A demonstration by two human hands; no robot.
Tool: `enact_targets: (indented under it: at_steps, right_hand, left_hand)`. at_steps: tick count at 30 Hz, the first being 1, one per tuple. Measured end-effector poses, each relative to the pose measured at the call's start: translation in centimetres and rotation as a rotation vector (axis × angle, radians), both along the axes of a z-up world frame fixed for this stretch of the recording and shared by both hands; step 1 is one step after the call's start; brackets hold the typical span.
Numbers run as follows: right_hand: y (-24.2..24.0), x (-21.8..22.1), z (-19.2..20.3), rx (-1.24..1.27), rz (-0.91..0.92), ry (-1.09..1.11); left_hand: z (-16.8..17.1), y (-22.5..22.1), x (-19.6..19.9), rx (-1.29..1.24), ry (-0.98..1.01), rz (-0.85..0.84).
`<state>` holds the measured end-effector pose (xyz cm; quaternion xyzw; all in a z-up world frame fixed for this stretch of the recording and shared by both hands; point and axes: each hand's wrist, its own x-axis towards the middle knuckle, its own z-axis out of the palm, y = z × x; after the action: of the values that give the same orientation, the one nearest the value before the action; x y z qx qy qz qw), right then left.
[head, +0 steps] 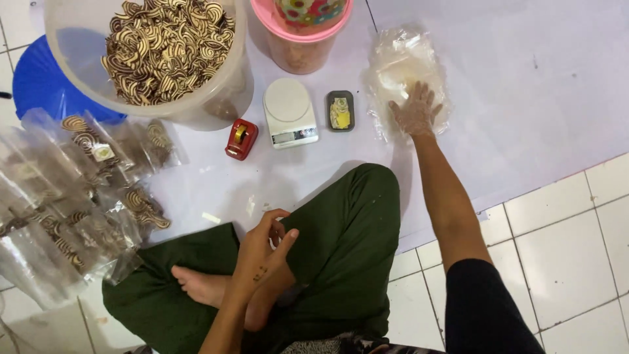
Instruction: Manually packaging spiral-patterned cookies from a large bin into individual plastic bags while sitting on the floor.
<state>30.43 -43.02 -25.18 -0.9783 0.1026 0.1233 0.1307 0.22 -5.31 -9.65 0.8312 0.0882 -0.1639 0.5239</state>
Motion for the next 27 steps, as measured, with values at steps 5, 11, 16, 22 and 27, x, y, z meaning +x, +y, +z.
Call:
enact_targets:
  at_steps: [5, 11, 16, 22, 27]
  right_hand:
    - [-0.6, -0.7, -4.6, 0.078, -0.05, -0.25]
    - [-4.0, 1.1, -10.7, 0.049, -0.081, -0.428]
    - [-1.7, 2.0, -7.7, -0.021, -0.02, -0.362]
    - [-0.2, 0.9, -6.9, 0.031, -0.08, -0.225]
    - [0.4, 0.9, -6.7, 0.37, -0.319, -0.308]
  left_hand:
    - [2.0, -0.4, 1.7, -0.009, -0.024, 0.077]
    - [0.8, -0.6, 1.7, -0.013, -0.091, 0.077]
    - [1.0, -0.2, 0.8, -0.036, -0.109, 0.108]
    - [2.2, 0.6, 0.7, -0.076, -0.063, 0.122]
    - [1.2, 1.1, 0.7, -0.068, -0.051, 0.147]
